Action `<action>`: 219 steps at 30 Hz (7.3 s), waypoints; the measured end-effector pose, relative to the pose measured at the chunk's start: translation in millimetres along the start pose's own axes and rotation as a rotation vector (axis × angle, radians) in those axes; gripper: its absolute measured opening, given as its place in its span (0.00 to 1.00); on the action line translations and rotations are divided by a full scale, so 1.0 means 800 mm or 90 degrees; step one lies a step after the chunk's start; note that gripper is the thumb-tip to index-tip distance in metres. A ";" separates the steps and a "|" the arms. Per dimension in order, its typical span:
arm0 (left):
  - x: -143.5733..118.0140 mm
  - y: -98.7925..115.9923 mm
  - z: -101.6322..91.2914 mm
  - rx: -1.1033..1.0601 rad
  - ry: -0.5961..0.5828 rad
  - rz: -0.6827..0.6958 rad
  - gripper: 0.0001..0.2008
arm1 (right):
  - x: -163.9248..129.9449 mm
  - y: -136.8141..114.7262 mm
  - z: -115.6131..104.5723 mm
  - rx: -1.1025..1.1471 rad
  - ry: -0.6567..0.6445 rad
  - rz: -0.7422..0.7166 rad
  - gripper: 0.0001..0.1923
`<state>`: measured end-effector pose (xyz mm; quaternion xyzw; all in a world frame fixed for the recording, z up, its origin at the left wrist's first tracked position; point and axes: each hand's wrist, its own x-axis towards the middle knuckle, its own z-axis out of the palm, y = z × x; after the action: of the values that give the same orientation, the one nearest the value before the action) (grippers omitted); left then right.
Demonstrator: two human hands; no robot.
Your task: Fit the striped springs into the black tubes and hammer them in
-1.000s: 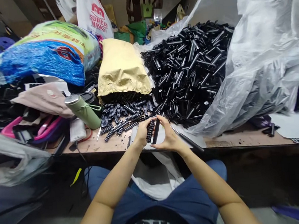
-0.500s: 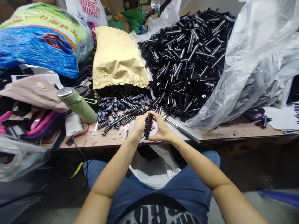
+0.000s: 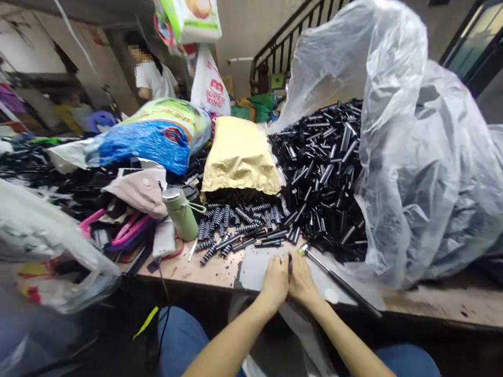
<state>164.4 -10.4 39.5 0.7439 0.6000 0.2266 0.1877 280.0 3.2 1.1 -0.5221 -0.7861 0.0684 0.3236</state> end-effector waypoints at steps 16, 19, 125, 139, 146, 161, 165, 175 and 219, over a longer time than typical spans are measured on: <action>-0.008 -0.047 0.002 0.143 -0.042 0.211 0.28 | -0.059 0.120 -0.088 -0.298 0.007 0.112 0.25; -0.006 -0.059 0.020 0.108 0.017 0.225 0.28 | -0.059 0.122 -0.093 -0.310 0.015 0.141 0.25; 0.183 -0.134 -0.119 0.286 0.139 -0.106 0.15 | 0.046 -0.011 -0.079 0.017 -0.346 0.019 0.52; 0.194 -0.170 -0.145 0.330 -0.007 0.298 0.08 | 0.024 -0.011 -0.051 -0.067 -0.313 0.139 0.46; 0.142 -0.121 -0.152 -0.272 0.173 0.113 0.14 | -0.010 0.035 -0.087 0.008 -0.284 0.117 0.46; 0.046 -0.013 -0.103 -0.925 -0.062 -0.190 0.31 | 0.017 -0.007 -0.123 0.104 -0.100 0.022 0.60; 0.033 0.017 -0.113 -0.910 -0.040 -0.200 0.26 | 0.044 -0.058 -0.135 0.173 -0.062 -0.098 0.60; 0.025 0.029 -0.116 -0.916 -0.007 -0.225 0.21 | 0.068 -0.079 -0.130 0.240 -0.126 -0.173 0.57; 0.003 -0.070 0.010 0.003 -0.012 0.291 0.16 | -0.011 0.013 -0.068 -0.199 -0.122 0.150 0.33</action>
<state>124.6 3.9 2.3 0.8629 0.4147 0.2548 0.1358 322.1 -11.9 35.3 -0.6453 -0.7479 0.0319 0.1524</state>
